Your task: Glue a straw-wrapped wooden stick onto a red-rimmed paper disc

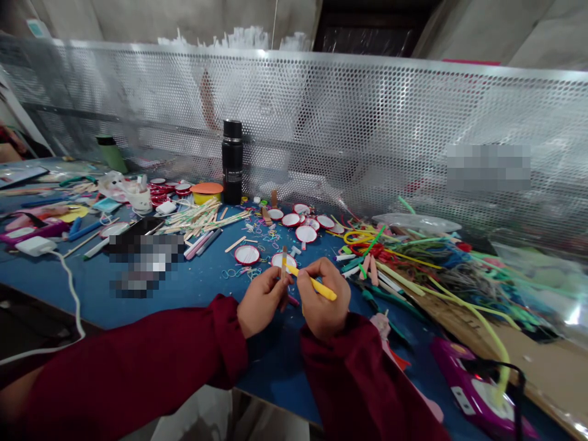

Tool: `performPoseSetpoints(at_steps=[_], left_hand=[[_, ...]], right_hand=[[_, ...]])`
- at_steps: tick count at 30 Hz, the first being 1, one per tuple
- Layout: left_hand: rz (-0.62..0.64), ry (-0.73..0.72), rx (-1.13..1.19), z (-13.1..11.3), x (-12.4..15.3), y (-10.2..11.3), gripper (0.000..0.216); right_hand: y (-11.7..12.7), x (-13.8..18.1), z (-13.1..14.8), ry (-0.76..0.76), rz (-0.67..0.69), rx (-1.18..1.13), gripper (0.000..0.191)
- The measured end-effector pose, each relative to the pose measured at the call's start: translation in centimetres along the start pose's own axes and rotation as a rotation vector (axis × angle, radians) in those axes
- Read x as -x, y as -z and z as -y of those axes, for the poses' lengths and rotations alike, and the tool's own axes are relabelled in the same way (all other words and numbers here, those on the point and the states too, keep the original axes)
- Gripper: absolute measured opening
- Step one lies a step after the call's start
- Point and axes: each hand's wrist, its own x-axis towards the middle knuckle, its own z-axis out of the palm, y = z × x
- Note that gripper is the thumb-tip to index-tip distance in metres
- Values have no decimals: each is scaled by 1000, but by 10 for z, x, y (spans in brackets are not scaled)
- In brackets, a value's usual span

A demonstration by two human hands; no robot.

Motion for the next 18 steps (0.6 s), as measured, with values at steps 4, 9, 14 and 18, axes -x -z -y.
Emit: performPoseSetpoints(at_steps=[4, 9, 14, 18], left_hand=[[4, -5, 8, 0, 0, 0, 19], [-16, -5, -5, 0, -1, -1, 19], [-17, -14, -18, 1, -1, -1, 19], [-11, -21, -17, 1, -1, -1, 19]], right_hand=[[1, 0, 2, 3, -7, 3, 16], [1, 0, 0, 11, 10, 0, 16], [1, 0, -1, -2, 0, 7, 15], [0, 1, -1, -4, 6, -12, 16]])
